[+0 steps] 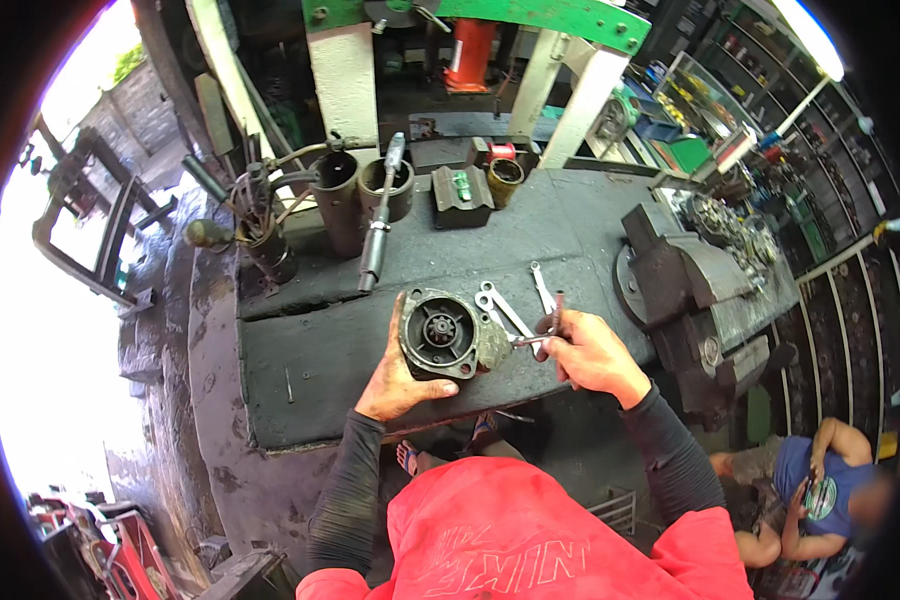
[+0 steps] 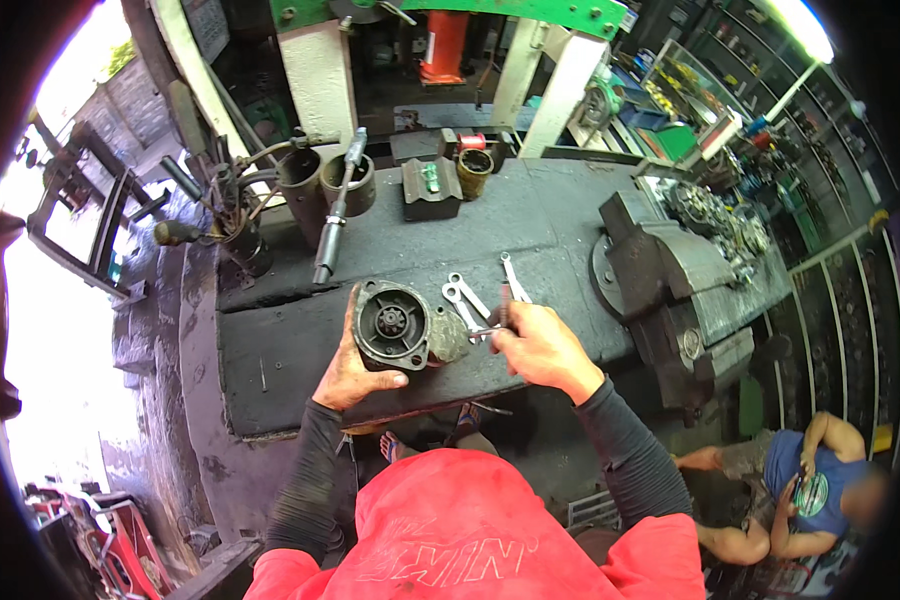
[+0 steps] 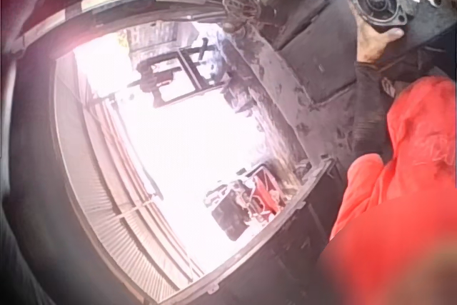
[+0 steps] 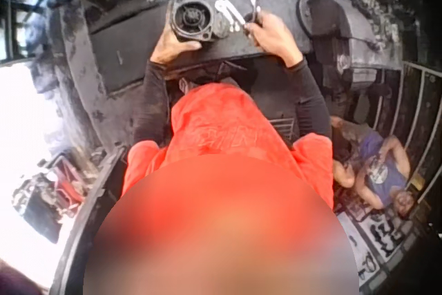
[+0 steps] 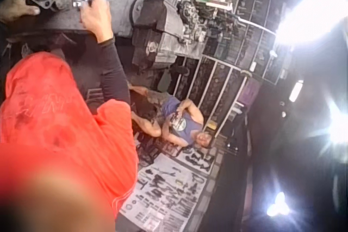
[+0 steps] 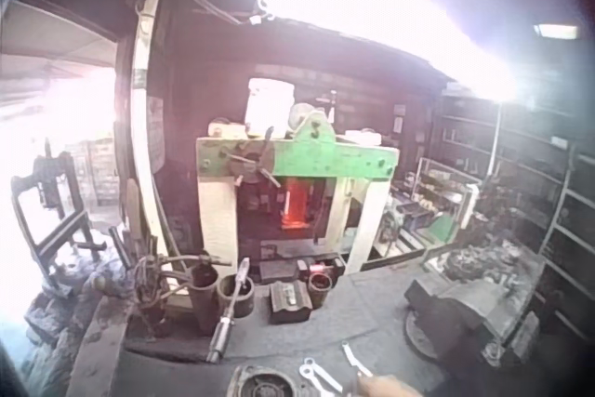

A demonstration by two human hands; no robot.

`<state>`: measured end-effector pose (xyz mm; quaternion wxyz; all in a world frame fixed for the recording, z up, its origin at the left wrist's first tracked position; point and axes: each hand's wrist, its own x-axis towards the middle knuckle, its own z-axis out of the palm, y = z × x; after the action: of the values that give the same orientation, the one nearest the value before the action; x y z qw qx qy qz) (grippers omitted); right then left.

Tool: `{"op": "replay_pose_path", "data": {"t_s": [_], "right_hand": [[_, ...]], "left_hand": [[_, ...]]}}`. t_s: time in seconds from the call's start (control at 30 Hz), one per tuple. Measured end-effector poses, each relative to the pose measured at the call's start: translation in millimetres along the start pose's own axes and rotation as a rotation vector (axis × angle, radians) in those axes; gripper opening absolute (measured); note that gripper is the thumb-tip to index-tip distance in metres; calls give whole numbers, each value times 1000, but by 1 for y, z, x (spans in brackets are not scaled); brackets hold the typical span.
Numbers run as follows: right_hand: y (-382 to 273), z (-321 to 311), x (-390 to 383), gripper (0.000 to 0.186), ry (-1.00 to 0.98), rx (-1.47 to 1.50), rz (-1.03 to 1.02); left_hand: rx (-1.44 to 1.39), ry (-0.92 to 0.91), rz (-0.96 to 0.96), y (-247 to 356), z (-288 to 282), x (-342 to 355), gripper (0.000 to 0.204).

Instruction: The person disassembles a cylindrical mechanical component on a workbench using wrenches and a screwdriver. They remove bolts and internal parts, then use a hammer to tap the component while seated on the bench.

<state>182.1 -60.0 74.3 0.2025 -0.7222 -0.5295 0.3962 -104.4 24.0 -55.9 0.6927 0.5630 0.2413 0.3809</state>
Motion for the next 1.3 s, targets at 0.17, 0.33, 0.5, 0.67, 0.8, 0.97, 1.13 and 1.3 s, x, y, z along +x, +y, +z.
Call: {"op": "replay_pose_path", "data": {"t_s": [0.17,0.33,0.5,0.67,0.8,0.97,1.13,1.3], "right_hand": [[-42,19,-12,18,-48,-221,-146],[-53,35,-6,24,-5,-260,-59],[-55,44,-12,21,21,56,205],[-52,40,-4,26,-9,-685,-182],[-57,31,10,26,-70,-737,-159],[-63,42,8,29,-6,-670,38],[-59,47,3,29,82,-950,-154],[-60,41,5,32,23,-982,-189]], "left_hand": [[178,-25,-111,-38,-17,17,107],[224,164,59,-69,-4,25,70],[241,328,164,-92,19,11,62],[636,590,287,-127,59,-16,88],[683,665,378,-141,69,-20,99],[663,717,377,-133,74,-18,80],[426,638,433,-124,72,-14,71],[392,597,461,-119,65,-11,90]]}}
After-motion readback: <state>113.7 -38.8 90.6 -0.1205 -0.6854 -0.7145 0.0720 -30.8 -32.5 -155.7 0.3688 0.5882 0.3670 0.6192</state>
